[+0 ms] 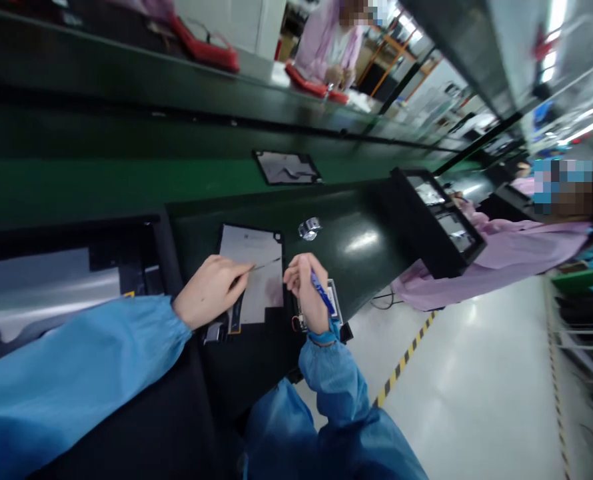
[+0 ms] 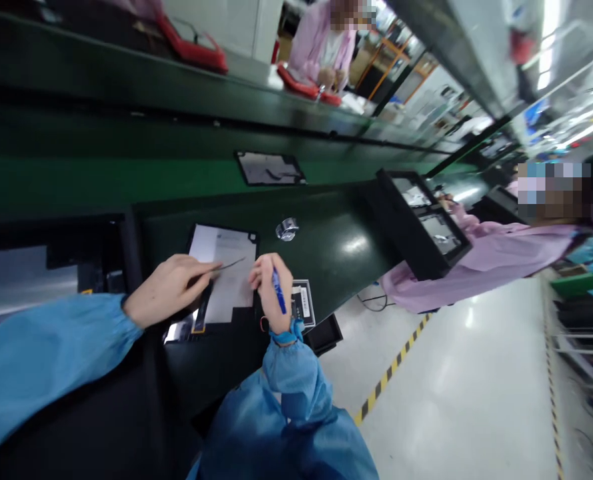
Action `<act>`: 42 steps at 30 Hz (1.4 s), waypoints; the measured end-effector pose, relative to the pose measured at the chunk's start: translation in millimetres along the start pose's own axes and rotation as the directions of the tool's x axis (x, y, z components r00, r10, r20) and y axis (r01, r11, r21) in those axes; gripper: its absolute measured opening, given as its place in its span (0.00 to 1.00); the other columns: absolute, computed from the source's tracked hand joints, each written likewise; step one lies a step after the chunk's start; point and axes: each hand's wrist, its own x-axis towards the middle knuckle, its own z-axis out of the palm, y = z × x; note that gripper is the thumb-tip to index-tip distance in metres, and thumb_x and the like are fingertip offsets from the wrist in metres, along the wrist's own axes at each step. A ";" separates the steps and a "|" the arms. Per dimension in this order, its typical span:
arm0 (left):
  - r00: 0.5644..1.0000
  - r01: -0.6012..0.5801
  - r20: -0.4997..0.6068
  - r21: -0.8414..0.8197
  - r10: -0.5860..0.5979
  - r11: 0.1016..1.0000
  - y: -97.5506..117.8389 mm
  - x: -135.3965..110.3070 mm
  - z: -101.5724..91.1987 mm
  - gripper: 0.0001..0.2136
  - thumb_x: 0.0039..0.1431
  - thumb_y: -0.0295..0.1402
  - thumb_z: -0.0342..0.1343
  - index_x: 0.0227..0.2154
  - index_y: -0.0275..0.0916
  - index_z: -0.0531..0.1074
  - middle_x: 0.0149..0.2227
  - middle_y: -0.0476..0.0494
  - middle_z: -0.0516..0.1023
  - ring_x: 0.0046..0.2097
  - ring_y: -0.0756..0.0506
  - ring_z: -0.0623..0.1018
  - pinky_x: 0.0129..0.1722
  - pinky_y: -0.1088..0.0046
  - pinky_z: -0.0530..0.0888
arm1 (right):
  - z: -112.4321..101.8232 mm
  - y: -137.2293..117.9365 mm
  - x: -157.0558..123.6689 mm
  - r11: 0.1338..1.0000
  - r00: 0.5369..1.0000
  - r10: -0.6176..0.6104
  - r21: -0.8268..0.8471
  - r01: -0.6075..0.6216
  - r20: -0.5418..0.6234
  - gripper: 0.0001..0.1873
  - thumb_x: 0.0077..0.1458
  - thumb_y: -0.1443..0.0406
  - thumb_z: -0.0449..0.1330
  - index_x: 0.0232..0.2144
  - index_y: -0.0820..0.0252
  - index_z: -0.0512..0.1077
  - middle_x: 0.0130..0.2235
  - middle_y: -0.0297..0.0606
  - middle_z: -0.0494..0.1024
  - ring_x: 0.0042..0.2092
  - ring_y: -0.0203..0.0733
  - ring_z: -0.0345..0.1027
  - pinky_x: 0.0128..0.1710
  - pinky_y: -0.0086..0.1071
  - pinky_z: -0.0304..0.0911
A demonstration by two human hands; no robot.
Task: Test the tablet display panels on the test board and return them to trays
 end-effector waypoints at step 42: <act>1.000 -0.011 0.021 -0.262 0.017 0.965 46.7 29.8 40.0 0.07 0.61 0.32 0.56 0.36 0.43 0.80 0.37 0.49 0.82 0.38 0.45 0.80 0.40 0.70 0.74 | -37.6 27.4 -18.3 0.948 0.972 -0.219 -0.219 0.233 0.087 0.08 0.55 0.68 0.56 0.29 0.55 0.58 0.25 0.24 0.64 0.24 0.30 0.59 0.27 0.25 0.55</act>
